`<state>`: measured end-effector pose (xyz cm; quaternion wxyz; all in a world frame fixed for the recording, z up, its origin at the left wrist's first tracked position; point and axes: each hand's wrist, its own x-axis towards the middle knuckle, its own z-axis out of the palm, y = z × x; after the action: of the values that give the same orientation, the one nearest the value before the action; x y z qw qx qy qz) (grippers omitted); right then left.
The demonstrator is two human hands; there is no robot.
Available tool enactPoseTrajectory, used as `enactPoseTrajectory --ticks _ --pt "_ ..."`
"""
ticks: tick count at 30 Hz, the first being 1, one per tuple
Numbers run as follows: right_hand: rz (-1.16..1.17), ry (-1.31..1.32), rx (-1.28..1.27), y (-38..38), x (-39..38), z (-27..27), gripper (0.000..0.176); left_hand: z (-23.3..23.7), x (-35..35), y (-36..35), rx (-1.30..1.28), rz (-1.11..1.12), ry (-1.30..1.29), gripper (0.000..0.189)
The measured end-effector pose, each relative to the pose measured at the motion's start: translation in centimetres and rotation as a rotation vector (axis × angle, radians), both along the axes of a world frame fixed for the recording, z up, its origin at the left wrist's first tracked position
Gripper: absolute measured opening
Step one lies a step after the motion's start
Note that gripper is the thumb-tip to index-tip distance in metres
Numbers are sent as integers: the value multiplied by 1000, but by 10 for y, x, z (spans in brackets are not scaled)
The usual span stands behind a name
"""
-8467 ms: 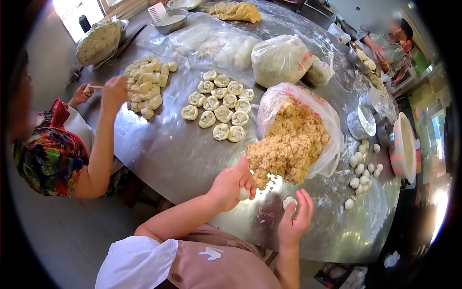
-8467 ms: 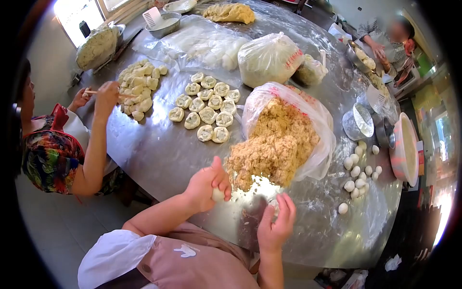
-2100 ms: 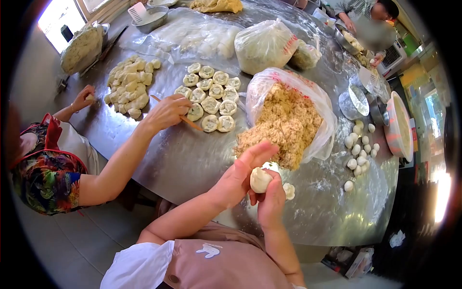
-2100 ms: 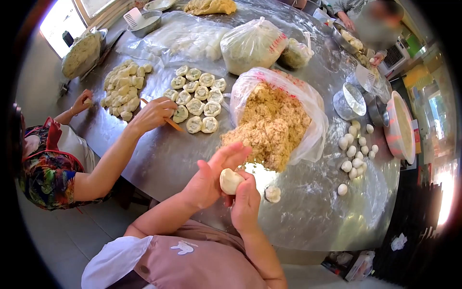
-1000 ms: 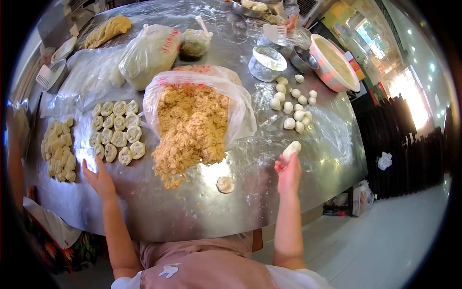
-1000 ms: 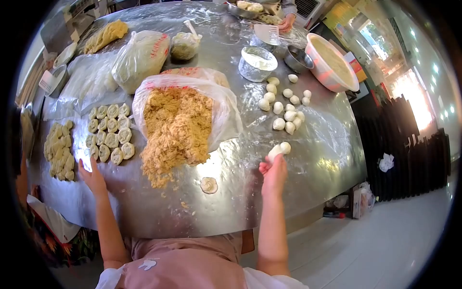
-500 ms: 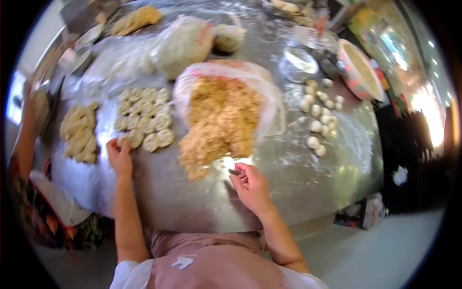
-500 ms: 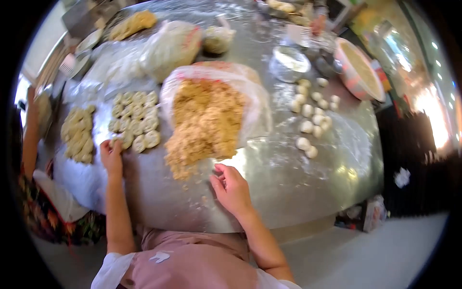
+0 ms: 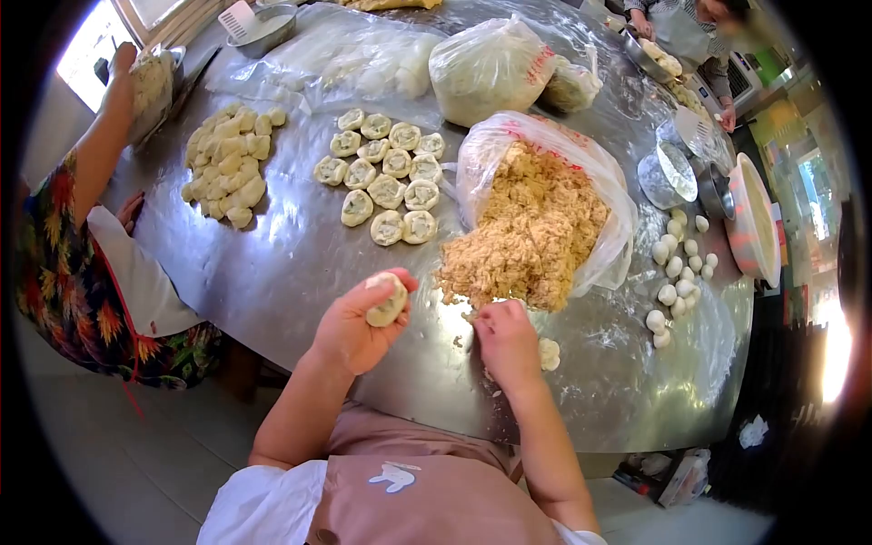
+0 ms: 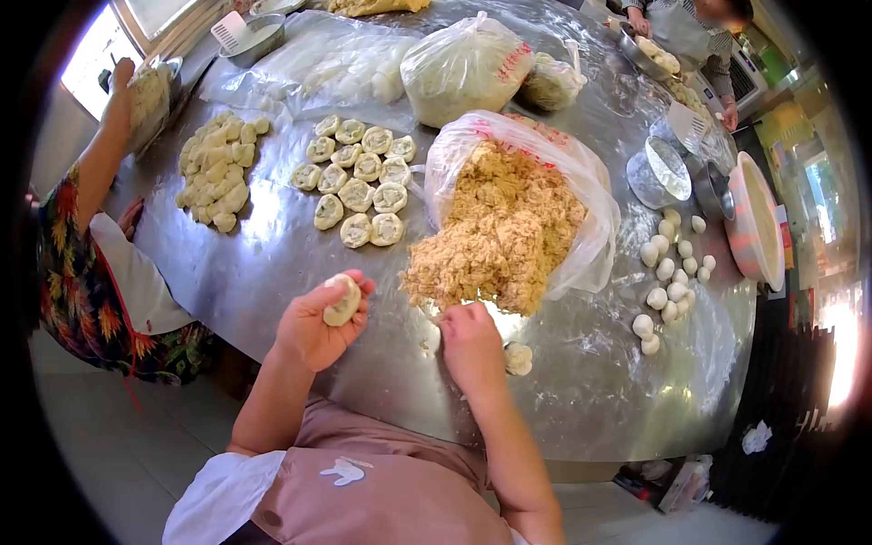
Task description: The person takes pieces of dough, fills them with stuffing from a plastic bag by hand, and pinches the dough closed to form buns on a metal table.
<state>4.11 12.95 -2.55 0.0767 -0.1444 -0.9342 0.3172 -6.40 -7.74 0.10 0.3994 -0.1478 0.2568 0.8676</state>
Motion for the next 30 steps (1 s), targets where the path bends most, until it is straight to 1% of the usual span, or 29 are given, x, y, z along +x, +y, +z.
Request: enactPoseTrajectory --ticks 2,5,6,7,8,11,12,15,16,19,20,23,24,27,28,30 --pt "-162 90 -16 5 2 3 12 5 8 8 -36 -63 -36 28" --pt "-208 109 -58 6 0 9 16 4 19 24 -39 -141 -63 28" --pt "-144 84 -4 11 -1 -8 17 7 24 28 -74 -164 -43 28" --pt "-79 61 49 14 -1 -14 19 12 27 31 -77 -179 -23 27" --pt "-50 44 50 14 0 -15 19 17 29 33 -82 -193 -3 27" --pt "-42 -97 -183 17 9 10 15 16 30 28 -109 -188 48 26" --pt "-41 -169 -210 23 15 13 30 14 30 26 -117 -180 64 25" --pt "-135 -203 -207 27 27 30 56 8 30 25 -128 -126 43 25" --pt "-85 -269 -208 30 28 31 75 4 32 25 -99 -144 34 25" --pt "87 -160 23 15 24 28 77 -2 34 27 -45 -192 10 28" --pt "94 -97 67 7 21 23 69 1 36 29 -51 -202 -2 29" --pt "101 -50 -78 -7 10 2 49 2 38 29 -55 -203 -2 30" --pt "43 -40 -123 -14 4 5 27 1 38 28 -54 -202 5 31" --pt "41 17 -99 -14 0 -1 18 -2 40 27 -113 -192 57 33" --pt "62 23 -158 -10 2 1 14 -4 42 28 -176 -189 107 33" --pt "23 13 -285 -8 7 14 14 -12 47 35 -301 -178 201 34"
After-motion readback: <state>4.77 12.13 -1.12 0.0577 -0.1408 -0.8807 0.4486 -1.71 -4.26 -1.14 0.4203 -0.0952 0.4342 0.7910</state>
